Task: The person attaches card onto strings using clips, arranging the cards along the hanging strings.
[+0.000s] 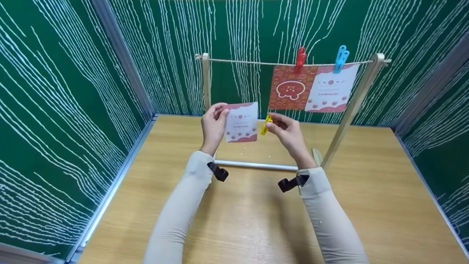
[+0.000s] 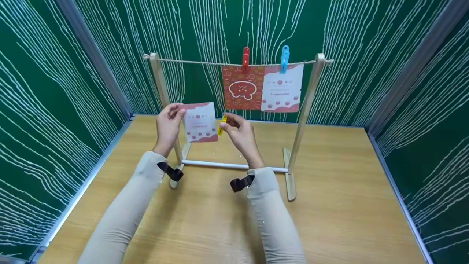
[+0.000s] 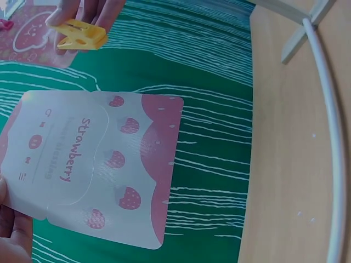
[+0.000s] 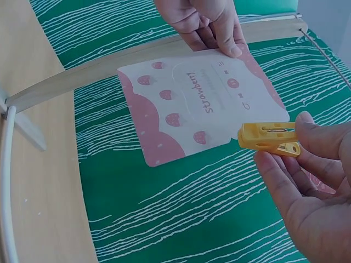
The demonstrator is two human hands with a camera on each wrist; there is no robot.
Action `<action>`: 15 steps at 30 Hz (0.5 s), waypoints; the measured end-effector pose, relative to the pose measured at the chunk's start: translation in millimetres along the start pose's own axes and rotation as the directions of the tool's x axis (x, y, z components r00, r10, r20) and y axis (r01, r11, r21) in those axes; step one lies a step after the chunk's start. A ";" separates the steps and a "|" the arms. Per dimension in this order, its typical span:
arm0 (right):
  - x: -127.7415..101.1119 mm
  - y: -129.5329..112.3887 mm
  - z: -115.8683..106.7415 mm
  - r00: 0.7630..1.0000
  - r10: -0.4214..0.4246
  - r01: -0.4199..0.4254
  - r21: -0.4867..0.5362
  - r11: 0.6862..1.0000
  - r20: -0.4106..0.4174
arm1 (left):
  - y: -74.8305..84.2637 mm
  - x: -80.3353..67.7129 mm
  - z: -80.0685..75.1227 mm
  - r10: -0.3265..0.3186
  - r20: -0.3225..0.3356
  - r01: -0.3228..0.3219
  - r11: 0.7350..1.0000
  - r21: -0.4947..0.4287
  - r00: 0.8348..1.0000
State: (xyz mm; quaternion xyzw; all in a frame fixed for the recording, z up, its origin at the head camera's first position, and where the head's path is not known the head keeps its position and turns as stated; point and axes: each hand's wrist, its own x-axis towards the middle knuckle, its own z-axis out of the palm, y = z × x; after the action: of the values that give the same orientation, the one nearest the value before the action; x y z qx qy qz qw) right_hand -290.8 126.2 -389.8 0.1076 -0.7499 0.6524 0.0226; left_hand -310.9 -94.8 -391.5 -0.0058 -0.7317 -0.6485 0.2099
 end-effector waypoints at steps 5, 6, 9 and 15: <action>5.4 -8.6 2.3 1.000 -0.028 0.028 -0.009 1.000 -0.015 | 7.2 5.1 2.9 0.028 0.003 -0.028 1.000 -0.011 1.000; 6.3 -11.3 3.3 0.999 -0.036 0.035 -0.012 0.999 -0.018 | 8.7 5.9 3.1 0.029 0.002 -0.029 0.999 -0.013 1.000; 9.6 -19.7 6.1 0.997 -0.073 0.073 -0.009 0.997 -0.027 | 13.5 8.2 4.0 0.042 0.000 -0.042 0.999 -0.027 0.999; 15.4 -33.8 7.1 0.992 -0.117 0.115 -0.030 0.993 -0.050 | 22.6 12.5 6.8 0.059 0.010 -0.059 0.997 -0.055 0.998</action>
State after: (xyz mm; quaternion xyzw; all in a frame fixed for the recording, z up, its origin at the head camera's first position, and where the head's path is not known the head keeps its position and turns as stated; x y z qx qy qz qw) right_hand -298.6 112.9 -355.2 0.1338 -0.7503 0.6423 0.0814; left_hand -318.0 -88.0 -366.6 -0.0368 -0.7142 -0.6619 0.2246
